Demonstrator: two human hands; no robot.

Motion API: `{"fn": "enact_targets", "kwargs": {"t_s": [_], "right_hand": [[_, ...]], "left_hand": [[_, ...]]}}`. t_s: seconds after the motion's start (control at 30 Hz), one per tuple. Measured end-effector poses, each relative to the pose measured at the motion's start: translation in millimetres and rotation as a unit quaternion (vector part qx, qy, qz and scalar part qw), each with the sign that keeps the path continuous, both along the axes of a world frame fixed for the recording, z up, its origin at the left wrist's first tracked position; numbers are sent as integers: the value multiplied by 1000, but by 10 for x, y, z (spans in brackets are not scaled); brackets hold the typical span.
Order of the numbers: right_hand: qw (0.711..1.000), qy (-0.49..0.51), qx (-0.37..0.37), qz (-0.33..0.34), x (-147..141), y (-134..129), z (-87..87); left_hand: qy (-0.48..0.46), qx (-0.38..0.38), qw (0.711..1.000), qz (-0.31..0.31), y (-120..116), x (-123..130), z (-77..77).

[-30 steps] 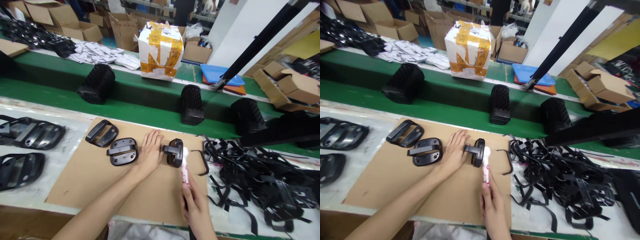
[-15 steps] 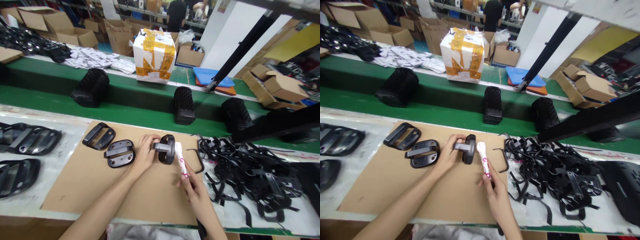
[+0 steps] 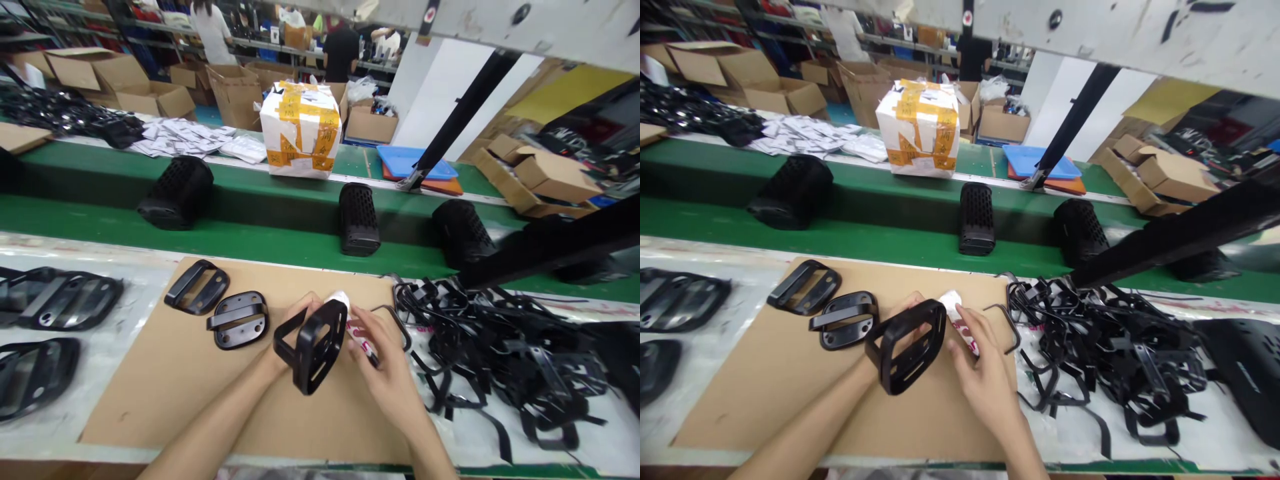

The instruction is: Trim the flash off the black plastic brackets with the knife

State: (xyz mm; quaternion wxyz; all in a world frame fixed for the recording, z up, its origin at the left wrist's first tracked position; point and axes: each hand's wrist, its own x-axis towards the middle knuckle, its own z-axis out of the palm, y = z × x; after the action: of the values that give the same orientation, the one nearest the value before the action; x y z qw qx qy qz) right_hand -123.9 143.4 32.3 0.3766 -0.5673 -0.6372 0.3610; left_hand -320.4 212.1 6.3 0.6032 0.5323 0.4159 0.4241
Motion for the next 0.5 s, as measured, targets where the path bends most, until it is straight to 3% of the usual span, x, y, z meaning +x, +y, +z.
{"fn": "enact_targets", "kwargs": {"t_s": [0.07,0.13,0.33,0.5], "right_hand": [[990,117,-42,63,-102,75,31],[981,166,-52,88,-194,163,40],[991,106,17,83,-246,352,-7],[992,71,101,-5,-202,422,-42]], "left_hand": [[15,4,1000,7,-50,-36,29],[42,15,999,18,-77,-52,36],[-1,35,999,1,-38,-9,-9],[-76,-11,997,-19,3,7,10]]}}
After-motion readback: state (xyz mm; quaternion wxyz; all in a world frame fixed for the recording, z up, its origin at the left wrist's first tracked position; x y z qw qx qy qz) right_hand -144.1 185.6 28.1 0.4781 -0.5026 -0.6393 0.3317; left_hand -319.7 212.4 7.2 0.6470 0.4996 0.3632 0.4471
